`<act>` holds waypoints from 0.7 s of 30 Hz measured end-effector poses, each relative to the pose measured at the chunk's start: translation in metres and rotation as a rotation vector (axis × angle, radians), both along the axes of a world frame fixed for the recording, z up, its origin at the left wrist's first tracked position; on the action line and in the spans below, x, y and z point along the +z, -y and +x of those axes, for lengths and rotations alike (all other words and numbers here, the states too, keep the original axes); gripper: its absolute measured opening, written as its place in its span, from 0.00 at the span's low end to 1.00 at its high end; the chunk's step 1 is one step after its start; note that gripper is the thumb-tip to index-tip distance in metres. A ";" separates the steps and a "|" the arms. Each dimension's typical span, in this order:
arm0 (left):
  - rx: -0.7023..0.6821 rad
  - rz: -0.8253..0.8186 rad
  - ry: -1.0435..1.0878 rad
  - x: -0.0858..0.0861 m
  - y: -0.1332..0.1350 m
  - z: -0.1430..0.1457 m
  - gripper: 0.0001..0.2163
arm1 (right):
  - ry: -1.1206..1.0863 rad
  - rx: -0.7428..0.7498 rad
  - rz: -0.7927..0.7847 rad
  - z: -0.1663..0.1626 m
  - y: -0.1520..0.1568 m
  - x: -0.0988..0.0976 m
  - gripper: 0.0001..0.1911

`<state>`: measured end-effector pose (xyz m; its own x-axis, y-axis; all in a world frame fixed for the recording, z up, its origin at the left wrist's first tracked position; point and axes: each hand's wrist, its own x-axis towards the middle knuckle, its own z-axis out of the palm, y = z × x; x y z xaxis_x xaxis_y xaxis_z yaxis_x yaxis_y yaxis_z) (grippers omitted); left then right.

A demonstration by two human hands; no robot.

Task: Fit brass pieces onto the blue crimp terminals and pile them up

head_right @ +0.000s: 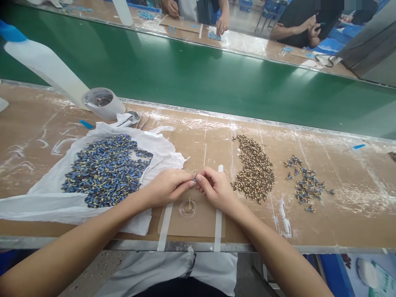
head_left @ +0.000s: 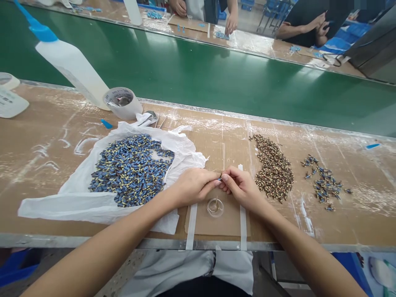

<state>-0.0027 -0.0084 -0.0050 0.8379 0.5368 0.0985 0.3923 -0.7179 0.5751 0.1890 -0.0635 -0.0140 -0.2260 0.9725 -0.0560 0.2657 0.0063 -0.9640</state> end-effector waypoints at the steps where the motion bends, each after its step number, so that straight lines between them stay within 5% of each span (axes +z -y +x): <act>1: 0.005 0.000 -0.004 0.000 0.000 0.000 0.12 | -0.003 -0.009 0.000 0.000 0.000 0.000 0.15; 8: 0.032 -0.010 -0.016 -0.003 0.001 -0.001 0.13 | -0.007 -0.037 -0.001 -0.002 -0.001 -0.002 0.17; 21: -0.002 -0.145 0.084 -0.005 0.000 -0.003 0.14 | 0.314 0.123 0.173 -0.007 -0.001 0.001 0.18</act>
